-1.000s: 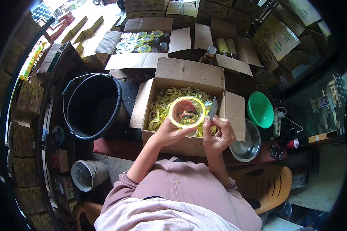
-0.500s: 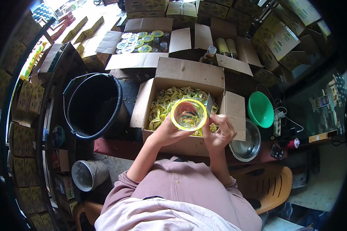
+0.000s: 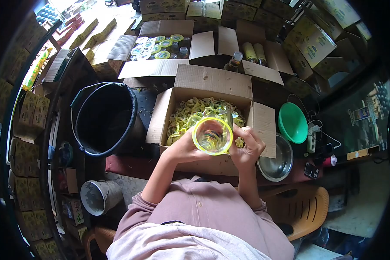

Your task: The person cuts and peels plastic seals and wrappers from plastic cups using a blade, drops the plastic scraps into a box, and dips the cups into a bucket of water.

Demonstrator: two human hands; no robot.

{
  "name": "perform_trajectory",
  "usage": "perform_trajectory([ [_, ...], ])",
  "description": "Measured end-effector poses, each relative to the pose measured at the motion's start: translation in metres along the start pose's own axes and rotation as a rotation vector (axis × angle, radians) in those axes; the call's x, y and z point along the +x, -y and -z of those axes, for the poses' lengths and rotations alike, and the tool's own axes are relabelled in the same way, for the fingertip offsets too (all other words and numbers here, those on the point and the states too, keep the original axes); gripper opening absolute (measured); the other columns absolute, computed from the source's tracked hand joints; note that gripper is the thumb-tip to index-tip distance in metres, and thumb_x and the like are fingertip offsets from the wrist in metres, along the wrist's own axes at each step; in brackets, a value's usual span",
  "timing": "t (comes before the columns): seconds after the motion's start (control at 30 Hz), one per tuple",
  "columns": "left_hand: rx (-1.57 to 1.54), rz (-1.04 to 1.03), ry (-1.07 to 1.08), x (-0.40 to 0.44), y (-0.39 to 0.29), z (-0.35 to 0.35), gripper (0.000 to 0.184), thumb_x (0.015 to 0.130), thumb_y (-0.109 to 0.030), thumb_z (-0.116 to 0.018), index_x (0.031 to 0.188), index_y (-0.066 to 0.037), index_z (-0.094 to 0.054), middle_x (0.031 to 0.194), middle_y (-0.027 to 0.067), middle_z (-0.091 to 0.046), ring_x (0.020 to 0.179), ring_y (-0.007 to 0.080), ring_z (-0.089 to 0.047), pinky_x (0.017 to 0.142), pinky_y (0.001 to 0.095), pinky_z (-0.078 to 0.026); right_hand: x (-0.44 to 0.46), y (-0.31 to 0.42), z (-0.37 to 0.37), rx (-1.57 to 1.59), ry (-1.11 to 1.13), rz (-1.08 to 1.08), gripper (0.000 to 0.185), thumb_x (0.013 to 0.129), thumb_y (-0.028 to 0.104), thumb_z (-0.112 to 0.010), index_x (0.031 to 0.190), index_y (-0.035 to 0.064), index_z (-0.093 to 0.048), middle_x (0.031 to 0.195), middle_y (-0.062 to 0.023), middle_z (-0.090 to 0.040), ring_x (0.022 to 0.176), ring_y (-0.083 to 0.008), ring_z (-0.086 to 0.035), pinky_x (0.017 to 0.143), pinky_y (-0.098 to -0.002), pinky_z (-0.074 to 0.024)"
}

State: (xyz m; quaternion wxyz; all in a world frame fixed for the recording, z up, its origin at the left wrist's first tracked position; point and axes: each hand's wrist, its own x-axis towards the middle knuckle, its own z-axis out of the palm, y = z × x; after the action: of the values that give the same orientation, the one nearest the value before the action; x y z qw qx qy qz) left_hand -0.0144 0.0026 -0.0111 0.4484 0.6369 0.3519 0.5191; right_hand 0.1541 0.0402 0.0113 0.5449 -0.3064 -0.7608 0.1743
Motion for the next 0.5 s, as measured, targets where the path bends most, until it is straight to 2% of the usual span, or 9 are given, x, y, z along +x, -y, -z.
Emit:
perform_trajectory([
  [0.07,0.027,-0.013,0.027,0.001,-0.007,-0.003,0.063,0.062,-0.012,-0.069,0.117,-0.001,-0.041,0.107,0.0094,-0.051,0.102,0.0186,-0.050,0.094,0.0325,-0.037,-0.001,-0.001,0.000,0.025,-0.001,-0.009,0.028,0.062,-0.005,-0.067,0.088,0.0035,-0.065,0.065,-0.0056,-0.057,0.056,-0.0140,-0.057,0.053,-0.0238,-0.0467],
  [0.17,-0.038,-0.102,-0.074,-0.001,0.004,-0.008,0.064,0.063,-0.011,-0.071,0.118,-0.004,-0.038,0.107,0.0072,-0.049,0.104,0.0169,-0.049,0.092,0.0323,-0.038,0.001,0.003,0.000,-0.041,-0.024,-0.013,0.025,0.063,-0.003,-0.067,0.087,0.0032,-0.065,0.066,-0.0054,-0.058,0.057,-0.0145,-0.058,0.053,-0.0243,-0.0474],
  [0.3,-0.256,0.047,-0.280,0.002,0.009,-0.016,0.064,0.064,-0.008,-0.074,0.116,-0.009,-0.038,0.109,0.0034,-0.043,0.106,0.0146,-0.046,0.088,0.0313,-0.040,-0.002,0.009,-0.004,-0.098,-0.115,-0.043,0.018,0.066,-0.001,-0.067,0.084,0.0033,-0.064,0.068,-0.0057,-0.060,0.059,-0.0159,-0.060,0.054,-0.0262,-0.0490],
  [0.37,-0.198,-0.054,-0.271,0.002,0.020,-0.012,0.063,0.065,-0.007,-0.073,0.117,-0.008,-0.038,0.108,0.0036,-0.043,0.104,0.0145,-0.046,0.087,0.0316,-0.041,-0.005,0.010,-0.005,-0.120,-0.129,-0.015,0.016,0.067,0.000,-0.068,0.082,0.0036,-0.063,0.070,-0.0059,-0.061,0.060,-0.0167,-0.061,0.054,-0.0271,-0.0495],
  [0.5,-0.189,-0.036,-0.278,0.001,0.018,-0.011,0.063,0.065,-0.007,-0.073,0.118,-0.008,-0.038,0.107,0.0039,-0.044,0.103,0.0146,-0.046,0.084,0.0313,-0.041,-0.014,0.012,-0.009,-0.181,-0.121,-0.005,0.016,0.067,0.000,-0.068,0.081,0.0046,-0.063,0.071,-0.0055,-0.062,0.060,-0.0173,-0.061,0.054,-0.0274,-0.0501],
])
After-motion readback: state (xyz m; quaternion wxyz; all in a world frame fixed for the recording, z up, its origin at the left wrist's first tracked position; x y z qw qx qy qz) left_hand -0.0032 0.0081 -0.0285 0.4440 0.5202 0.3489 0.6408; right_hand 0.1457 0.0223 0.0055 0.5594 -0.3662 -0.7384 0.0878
